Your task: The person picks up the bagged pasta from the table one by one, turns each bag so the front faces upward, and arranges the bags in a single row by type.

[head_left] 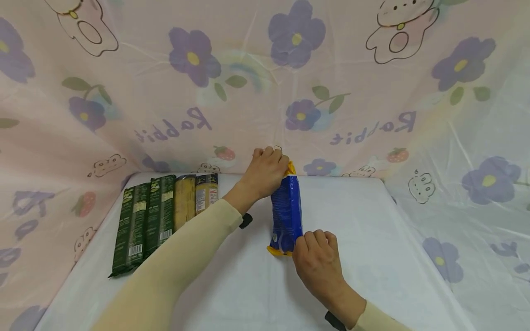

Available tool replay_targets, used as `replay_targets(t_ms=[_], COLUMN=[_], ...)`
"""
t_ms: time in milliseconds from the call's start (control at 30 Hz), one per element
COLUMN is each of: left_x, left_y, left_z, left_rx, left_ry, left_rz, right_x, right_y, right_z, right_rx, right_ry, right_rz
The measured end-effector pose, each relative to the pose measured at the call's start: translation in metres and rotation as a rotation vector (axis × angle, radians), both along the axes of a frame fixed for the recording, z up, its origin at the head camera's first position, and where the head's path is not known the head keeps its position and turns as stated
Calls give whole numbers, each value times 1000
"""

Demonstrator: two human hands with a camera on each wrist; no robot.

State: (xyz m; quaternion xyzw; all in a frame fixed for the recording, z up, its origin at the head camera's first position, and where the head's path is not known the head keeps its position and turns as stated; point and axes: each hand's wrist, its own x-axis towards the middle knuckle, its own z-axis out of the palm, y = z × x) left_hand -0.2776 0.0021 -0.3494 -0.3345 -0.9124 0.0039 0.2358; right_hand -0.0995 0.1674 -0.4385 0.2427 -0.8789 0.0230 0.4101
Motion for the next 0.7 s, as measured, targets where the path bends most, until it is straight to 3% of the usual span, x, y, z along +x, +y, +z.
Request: replay_targets(t_ms=[333, 567, 700], left_x=[-1, -7, -7], left_y=[-3, -2, -1], left_z=[-1, 6, 9], left_rx=[-35, 3, 24], left_ry=[24, 42, 41], left_rz=[0, 22, 20], right_x=[-4, -6, -4], right_y=[0, 14, 15], right_z=[-12, 8, 17], right_rx=[8, 21, 11], right_ry=[-32, -64, -45], right_rz=[-22, -75, -42])
